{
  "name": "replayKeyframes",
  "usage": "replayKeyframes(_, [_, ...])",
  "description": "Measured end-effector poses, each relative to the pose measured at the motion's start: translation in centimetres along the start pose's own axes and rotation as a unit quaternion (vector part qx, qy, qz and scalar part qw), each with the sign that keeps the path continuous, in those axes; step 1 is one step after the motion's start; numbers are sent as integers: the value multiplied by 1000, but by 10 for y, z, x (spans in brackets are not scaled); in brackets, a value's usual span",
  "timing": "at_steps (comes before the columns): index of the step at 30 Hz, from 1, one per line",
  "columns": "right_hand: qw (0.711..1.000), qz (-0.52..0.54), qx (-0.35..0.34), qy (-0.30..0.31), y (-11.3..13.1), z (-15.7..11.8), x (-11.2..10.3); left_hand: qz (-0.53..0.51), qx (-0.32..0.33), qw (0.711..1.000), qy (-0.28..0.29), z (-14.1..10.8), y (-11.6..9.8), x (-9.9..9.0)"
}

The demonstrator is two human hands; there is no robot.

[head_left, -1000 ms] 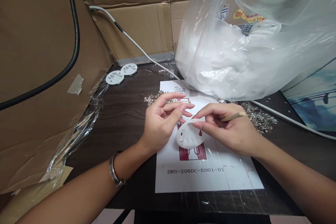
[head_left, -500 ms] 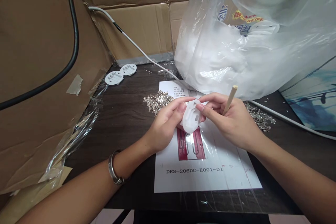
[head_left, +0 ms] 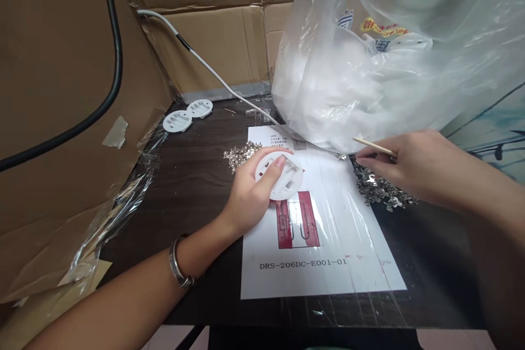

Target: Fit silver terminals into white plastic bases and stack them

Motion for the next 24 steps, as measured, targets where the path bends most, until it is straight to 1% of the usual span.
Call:
replayKeyframes(3, [990, -94, 48, 91, 6, -1, 18, 22, 24, 999, -10, 1, -1, -2])
replayKeyframes(4, [988, -108, 52, 101, 9, 0, 22, 26, 31, 999, -12, 2, -1, -2])
replayKeyframes(7, [987, -122, 53, 94, 17, 1, 29, 21, 36, 999, -10, 2, -2, -1])
replayKeyframes(10, [987, -129, 64, 67, 15, 3, 33, 13, 25, 1000, -3, 1, -1, 0])
replayKeyframes(12, [990, -114, 58, 53, 13, 3, 36, 10, 20, 1000, -3, 1, -1, 1])
replayKeyframes(15, [999, -25, 19, 15, 17, 4, 36, 6, 12, 1000, -3, 0, -2, 2])
replayKeyframes(17, [997, 61, -26, -30, 26, 3, 32, 6, 8, 1000, -3, 0, -2, 2])
replayKeyframes(20, [977, 180, -84, -82, 45, -3, 26, 13, 10, 1000, -8, 0, -2, 2])
replayKeyframes(22, [961, 247, -89, -88, 55, -8, 26, 16, 17, 1000, -11, 0, -2, 2])
replayKeyframes(24, [947, 299, -77, -93, 62, -12, 29, 21, 28, 999, -11, 0, -3, 2])
Point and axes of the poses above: each hand's wrist, its own z-axis towards the middle knuckle, its own x-axis out of the palm, y = z × x, the point moved 5 cm from there along z, towards the middle knuckle, and after that the axes turned 8 degrees about -y, right-handed, at the moved point
